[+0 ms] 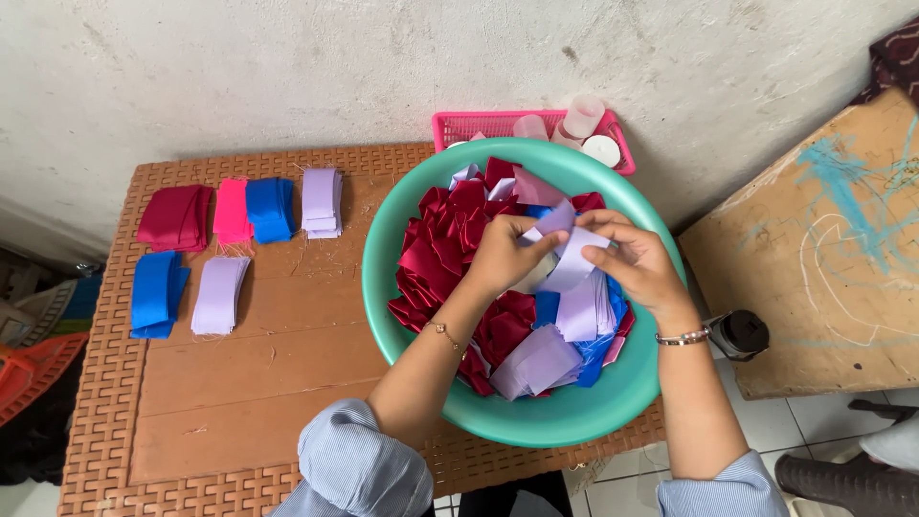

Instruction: Sorting small rectangular fabric scraps by color from a large bowl into organized piles on a table.

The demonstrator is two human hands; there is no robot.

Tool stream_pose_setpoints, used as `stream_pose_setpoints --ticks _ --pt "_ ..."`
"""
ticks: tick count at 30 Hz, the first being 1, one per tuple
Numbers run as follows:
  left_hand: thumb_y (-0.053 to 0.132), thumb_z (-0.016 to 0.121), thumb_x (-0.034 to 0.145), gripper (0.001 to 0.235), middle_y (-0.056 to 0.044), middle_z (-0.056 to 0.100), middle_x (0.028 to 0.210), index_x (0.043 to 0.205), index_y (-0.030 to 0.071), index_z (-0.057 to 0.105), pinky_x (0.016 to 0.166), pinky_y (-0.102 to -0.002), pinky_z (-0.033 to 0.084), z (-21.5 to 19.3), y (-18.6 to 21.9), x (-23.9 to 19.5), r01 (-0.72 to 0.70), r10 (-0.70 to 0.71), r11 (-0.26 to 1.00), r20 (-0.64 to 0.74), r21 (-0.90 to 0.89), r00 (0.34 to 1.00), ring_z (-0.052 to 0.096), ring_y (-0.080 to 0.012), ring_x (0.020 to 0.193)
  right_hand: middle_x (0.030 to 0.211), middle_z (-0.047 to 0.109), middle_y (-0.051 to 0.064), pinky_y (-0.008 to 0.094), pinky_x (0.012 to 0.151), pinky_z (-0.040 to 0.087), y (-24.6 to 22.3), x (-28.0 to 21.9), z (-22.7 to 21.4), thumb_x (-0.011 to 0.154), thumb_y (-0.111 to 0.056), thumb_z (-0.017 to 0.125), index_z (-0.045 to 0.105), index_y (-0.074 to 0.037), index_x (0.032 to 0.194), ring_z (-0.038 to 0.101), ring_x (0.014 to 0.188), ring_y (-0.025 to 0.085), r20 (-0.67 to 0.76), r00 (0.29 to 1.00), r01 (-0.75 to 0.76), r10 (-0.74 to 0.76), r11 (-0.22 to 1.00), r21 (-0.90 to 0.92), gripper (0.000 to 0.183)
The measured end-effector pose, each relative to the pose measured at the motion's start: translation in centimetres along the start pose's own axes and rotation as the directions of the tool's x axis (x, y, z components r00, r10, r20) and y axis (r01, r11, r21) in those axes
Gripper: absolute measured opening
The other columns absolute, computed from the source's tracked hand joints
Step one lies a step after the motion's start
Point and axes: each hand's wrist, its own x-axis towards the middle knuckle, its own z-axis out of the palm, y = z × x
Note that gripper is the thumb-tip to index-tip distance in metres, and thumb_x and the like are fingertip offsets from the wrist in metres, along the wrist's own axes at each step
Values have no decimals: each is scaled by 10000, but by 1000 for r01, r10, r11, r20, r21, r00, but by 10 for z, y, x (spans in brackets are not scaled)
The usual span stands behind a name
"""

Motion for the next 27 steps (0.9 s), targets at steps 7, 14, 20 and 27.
stream_pose_setpoints --ticks 7,14,20,27 --pt "208 797 878 218 -245 728 1090 775 16 785 817 -480 574 0 -20 7 -22 27 999 118 -38 993 710 -427 985 998 664 96 248 754 512 -12 -1 10 870 -42 822 715 30 888 597 942 130 -89 996 -28 9 978 -207 130" --pt "255 702 969 270 -30 691 713 752 107 764 671 -286 526 -4 11 -7 -20 47 991 207 -132 977 606 -111 743 628 668 75 212 607 527 4 0 9 927 -60 777 696 -3 966 617 608 86 -154 985 -100 76 982 -161 106" --pt "186 655 974 173 -89 720 841 993 45 753 706 -321 545 -3 -12 -1 141 -89 980 325 -139 942 638 -155 764 579 673 84 209 583 520 5 5 15 930 -98 770 523 -32 1211 623 523 111 -121 986 -135 111 966 -221 380" --pt "229 467 1078 406 -160 697 1056 1417 29 567 877 -468 595 12 -30 5 313 -227 913 314 -260 922 671 -235 982 750 737 109 294 629 552 -7 4 31 1004 -192 693 392 -100 1456 696 660 197 -179 983 -124 44 876 -466 550"
